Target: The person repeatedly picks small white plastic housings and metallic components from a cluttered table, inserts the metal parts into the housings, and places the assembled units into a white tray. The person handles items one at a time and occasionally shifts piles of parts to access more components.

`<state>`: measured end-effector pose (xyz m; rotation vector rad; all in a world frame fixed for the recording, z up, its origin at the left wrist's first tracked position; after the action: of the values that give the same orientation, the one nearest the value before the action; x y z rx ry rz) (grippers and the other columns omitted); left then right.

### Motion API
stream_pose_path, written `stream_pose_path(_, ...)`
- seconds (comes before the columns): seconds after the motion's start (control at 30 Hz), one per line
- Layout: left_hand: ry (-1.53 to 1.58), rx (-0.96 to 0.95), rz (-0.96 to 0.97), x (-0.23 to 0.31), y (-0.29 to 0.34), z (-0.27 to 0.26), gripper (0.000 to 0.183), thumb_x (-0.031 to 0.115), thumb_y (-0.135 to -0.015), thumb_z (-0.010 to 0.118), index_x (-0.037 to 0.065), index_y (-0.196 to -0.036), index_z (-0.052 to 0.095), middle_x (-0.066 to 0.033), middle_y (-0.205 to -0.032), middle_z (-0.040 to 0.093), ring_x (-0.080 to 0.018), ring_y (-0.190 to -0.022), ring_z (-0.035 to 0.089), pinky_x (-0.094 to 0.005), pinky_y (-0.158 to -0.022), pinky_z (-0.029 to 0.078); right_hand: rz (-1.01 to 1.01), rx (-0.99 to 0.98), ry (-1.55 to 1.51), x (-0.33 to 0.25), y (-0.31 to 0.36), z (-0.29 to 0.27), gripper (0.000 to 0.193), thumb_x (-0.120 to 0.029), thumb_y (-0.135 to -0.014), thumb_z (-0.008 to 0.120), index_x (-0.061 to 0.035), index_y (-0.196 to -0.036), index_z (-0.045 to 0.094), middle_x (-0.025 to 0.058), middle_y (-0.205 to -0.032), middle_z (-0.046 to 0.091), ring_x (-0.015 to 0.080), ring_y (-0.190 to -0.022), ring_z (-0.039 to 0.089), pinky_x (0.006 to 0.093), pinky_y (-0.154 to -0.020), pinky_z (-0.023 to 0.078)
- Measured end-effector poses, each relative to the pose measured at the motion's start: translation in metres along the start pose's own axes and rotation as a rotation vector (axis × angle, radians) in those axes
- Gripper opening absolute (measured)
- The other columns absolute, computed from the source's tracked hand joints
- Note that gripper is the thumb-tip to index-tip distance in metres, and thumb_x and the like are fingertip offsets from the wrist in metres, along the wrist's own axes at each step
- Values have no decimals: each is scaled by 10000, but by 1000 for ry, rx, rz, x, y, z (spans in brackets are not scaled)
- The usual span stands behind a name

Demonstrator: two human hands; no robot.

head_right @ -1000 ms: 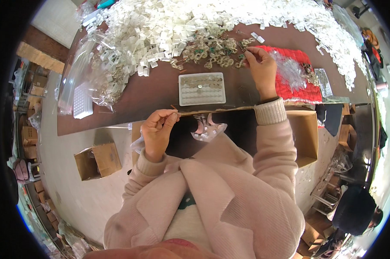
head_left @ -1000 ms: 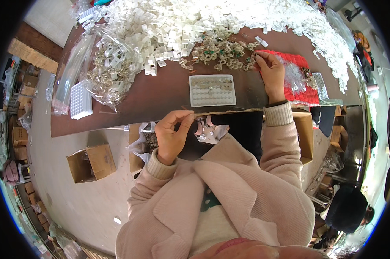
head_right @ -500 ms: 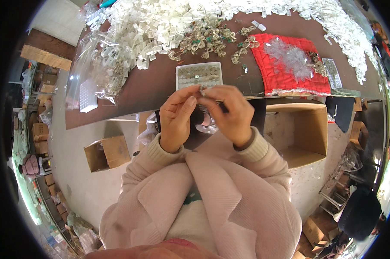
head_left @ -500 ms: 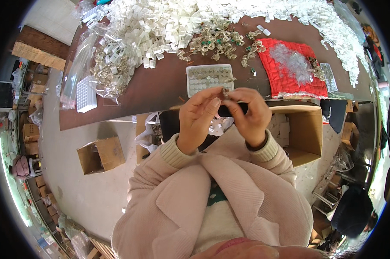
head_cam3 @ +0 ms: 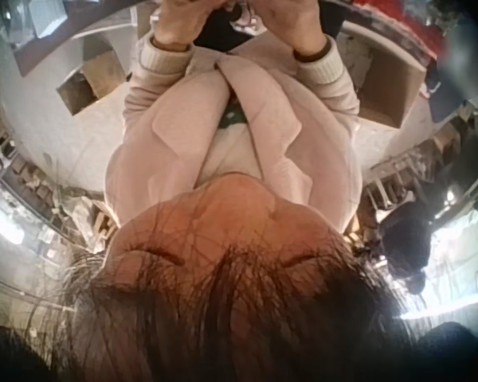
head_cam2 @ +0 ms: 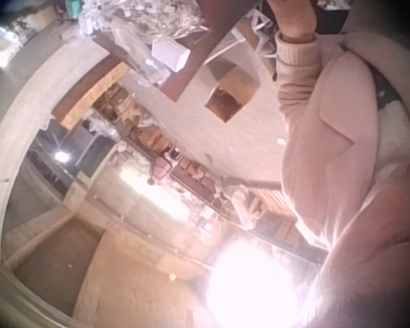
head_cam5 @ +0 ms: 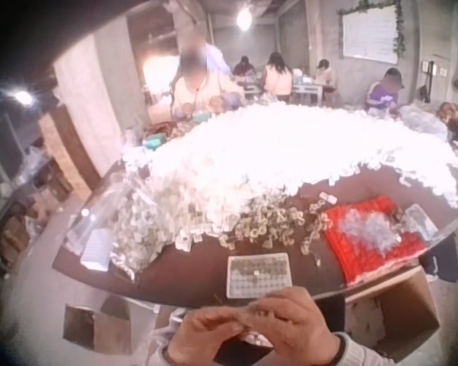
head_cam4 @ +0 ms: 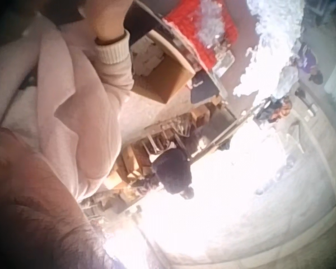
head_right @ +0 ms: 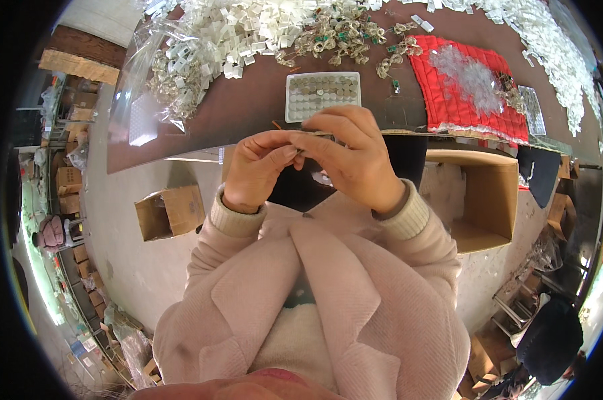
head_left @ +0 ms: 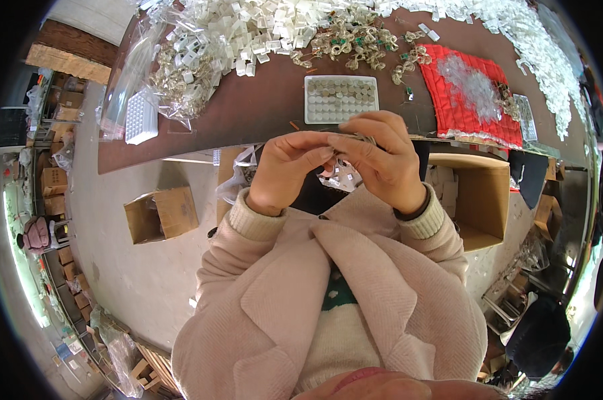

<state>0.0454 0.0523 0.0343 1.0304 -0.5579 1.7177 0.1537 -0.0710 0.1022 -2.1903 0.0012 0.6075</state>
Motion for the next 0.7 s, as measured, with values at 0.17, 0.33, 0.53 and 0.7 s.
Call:
stream_pose_path(0.17, -178, 23, -38, 12, 7, 0, 199, -18, -921, 685, -63, -1114, 695, -118, -948, 712, -156, -801, 641, -278, -734, 536, 148, -54, -309, 4, 8, 7, 332, 27, -731, 751, -63, -1050, 744, 68, -988, 678, 253, -840, 642, 358, -764, 529)
stream_pose_path(0.33, -240, -18, -57, 22, 10, 0, 160, -32, -895, 712, -63, -1052, 714, -111, -901, 716, -150, -767, 640, -259, -702, 530, 81, -102, -228, -4, 6, 7, 356, 35, -730, 759, -38, -1076, 718, 80, -974, 683, 262, -836, 639, 361, -763, 530)
stream_pose_path(0.53, -69, 89, 172, 11, 12, 6, 129, -32, -928, 670, -49, -1046, 720, -98, -922, 717, -148, -777, 639, -259, -697, 527, 56, 47, -101, -13, 7, 8, 322, 0, -745, 782, -22, -1056, 699, 82, -944, 688, 272, -804, 629, 364, -754, 532)
stream_pose_path(0.7, 255, 281, 243, -16, 12, 5, 146, 20, -964, 651, -47, -1082, 706, -78, -934, 703, -132, -748, 620, -248, -634, 495, 99, 113, -21, -14, 12, 19, 335, 8, -759, 765, -14, -1084, 687, 101, -968, 683, 291, -821, 624, 371, -744, 536)
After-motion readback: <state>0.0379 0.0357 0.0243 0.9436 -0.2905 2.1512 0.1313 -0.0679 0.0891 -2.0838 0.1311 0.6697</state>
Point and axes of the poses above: each hand's wrist, its own y-axis away from the middle knuckle, its own z-axis out of the palm, x = y × z, the point moved 6 cm from there along -y, towards the middle knuckle
